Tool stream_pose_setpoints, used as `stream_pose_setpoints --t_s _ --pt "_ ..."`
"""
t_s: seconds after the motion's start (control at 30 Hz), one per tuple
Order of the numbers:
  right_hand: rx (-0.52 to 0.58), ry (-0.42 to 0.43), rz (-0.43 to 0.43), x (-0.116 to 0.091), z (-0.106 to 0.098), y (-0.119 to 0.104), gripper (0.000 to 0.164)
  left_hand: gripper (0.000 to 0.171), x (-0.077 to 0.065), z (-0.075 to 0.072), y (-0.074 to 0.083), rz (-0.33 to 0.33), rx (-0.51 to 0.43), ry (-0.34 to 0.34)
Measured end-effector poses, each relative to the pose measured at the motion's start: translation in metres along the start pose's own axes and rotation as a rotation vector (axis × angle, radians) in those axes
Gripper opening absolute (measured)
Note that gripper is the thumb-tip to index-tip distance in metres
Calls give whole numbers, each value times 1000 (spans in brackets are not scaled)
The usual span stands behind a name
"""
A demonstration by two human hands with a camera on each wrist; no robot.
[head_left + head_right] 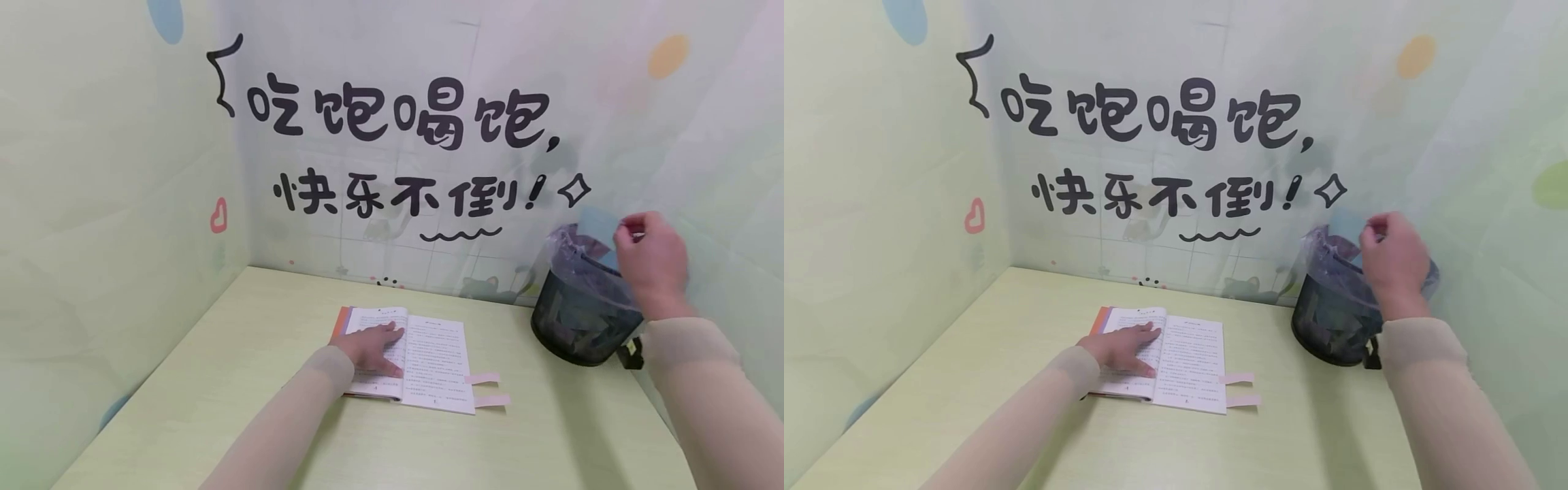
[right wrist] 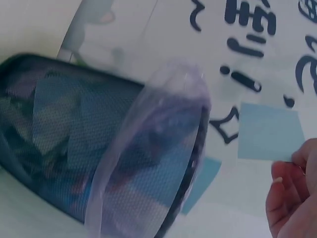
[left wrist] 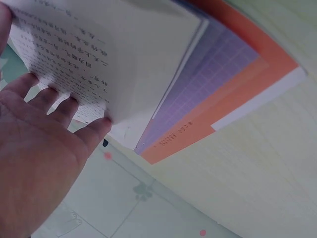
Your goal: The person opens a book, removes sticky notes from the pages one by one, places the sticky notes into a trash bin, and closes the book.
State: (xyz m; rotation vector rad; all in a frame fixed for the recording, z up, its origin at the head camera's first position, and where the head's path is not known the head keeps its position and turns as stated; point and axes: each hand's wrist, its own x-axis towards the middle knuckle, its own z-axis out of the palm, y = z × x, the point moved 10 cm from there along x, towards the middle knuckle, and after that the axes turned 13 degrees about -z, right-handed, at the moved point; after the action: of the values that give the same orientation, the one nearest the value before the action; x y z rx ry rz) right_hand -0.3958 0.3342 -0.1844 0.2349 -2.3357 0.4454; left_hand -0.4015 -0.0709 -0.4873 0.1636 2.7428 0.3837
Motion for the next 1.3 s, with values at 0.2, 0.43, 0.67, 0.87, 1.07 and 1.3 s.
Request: stream_pose_setpoints --t_s 0.2,0.43,0.67,0.87,1.07,1.3 --pt "-80 -9 109 -5 -18 37 39 97 0 0 0 5 -3 -1" --pt "-101 -249 101 -17 12 56 45 97 2 2 -1 9 3 -4" --pt "-70 -227 28 -19 26 38 43 98 4 2 -2 10 3 3" --pt "-33 -201 -65 -22 49 8 36 99 5 1 -3 4 -3 -4" --pt "32 -286 -173 -45 96 -24 30 99 5 1 -1 2 4 -1" --pt "134 -487 -265 -97 166 -55 18 98 4 2 -1 7 14 6"
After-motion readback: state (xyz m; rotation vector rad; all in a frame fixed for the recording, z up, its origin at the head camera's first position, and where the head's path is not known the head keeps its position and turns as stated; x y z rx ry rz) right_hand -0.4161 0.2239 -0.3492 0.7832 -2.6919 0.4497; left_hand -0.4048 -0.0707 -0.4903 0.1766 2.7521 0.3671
